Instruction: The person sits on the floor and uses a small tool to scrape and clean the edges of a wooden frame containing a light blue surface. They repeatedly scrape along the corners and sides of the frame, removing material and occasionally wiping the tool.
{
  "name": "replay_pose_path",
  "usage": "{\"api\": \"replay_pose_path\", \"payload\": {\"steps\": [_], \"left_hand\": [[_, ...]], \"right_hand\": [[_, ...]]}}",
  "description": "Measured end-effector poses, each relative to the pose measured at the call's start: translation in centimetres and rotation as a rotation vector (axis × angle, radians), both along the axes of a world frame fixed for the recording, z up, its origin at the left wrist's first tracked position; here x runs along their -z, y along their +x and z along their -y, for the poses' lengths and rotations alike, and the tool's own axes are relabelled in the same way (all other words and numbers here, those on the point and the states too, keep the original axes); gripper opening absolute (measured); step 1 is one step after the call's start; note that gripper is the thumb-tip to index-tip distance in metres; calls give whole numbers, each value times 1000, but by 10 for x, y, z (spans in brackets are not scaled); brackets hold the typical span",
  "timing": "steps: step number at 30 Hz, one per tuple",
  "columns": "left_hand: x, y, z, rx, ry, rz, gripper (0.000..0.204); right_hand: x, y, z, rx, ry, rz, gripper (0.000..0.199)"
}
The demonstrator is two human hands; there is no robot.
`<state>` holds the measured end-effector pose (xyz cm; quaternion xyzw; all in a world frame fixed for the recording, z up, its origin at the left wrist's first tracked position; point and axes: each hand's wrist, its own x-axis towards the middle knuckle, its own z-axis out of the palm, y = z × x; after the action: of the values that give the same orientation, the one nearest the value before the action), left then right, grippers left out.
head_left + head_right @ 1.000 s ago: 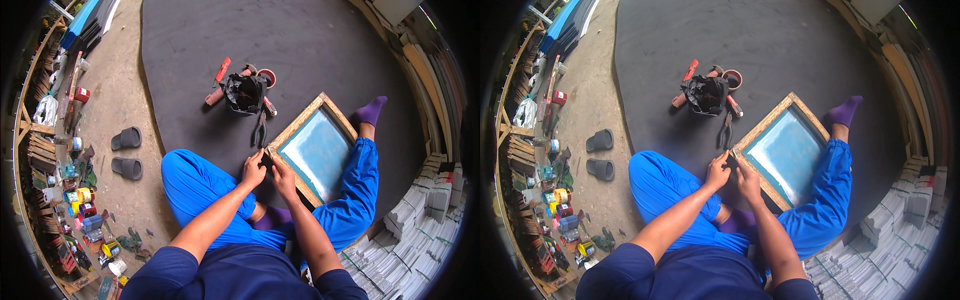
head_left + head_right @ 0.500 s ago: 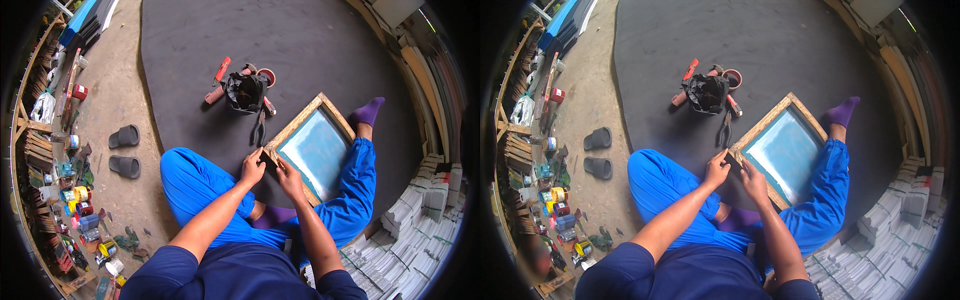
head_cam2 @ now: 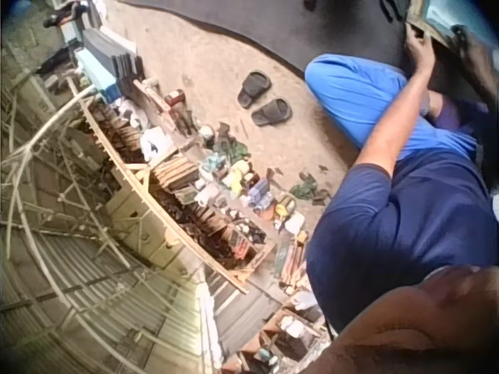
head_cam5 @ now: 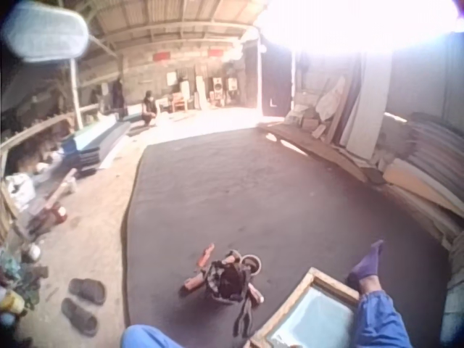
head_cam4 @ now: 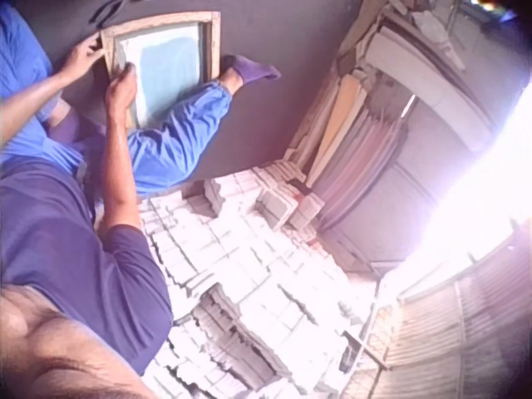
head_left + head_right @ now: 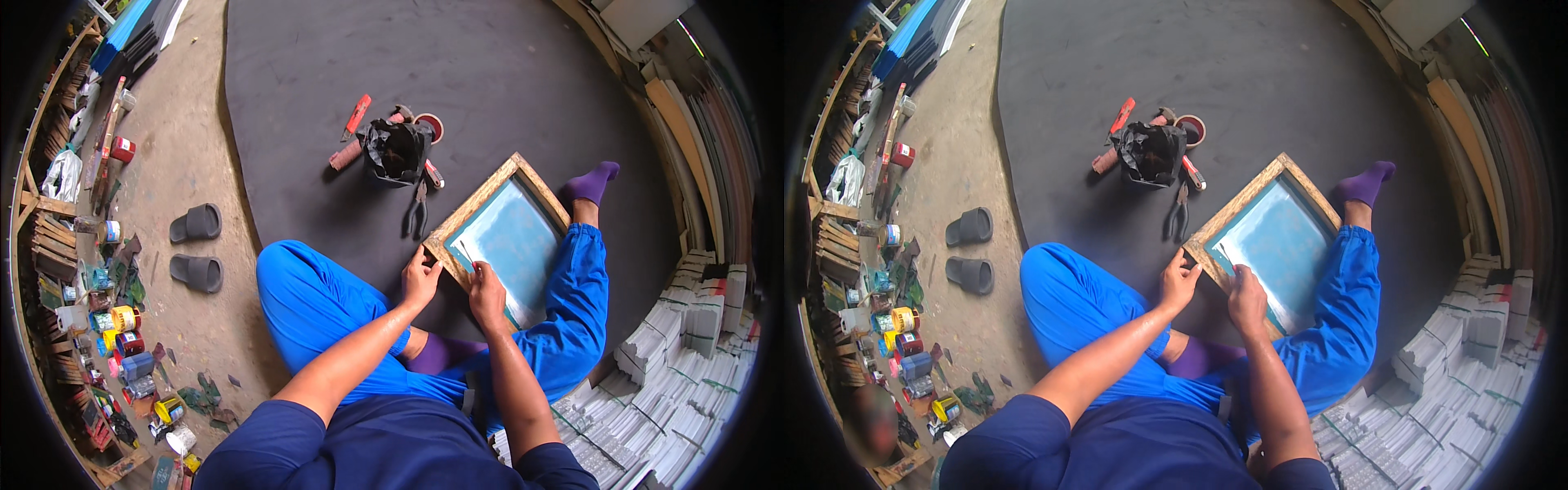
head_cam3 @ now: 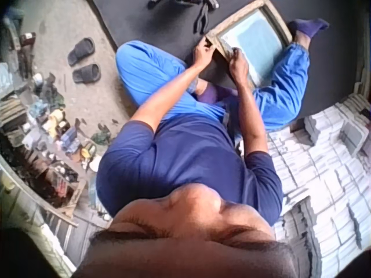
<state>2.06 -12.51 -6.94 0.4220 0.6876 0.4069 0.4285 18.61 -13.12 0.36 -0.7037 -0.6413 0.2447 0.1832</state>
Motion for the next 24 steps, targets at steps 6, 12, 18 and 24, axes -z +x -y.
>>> {"api": "replay_pose_path", "payload": {"steps": [6, 12, 18, 24], "left_hand": [[0, -6, -1, -17, 60, 42, 54], [-12, -12, -5, -164, 83, 98, 39], [0, -19, -3, -47, 98, -39, 42], [7, -20, -1, 1, 96, -82, 46]], "right_hand": [[-4, -1, -3, 28, -3, 71, 26], [-11, -29, 6, -126, 83, 115, 34], [-3, -47, 21, -132, -5, 77, 36], [-4, -49, 20, -149, -36, 108, 39]]}}
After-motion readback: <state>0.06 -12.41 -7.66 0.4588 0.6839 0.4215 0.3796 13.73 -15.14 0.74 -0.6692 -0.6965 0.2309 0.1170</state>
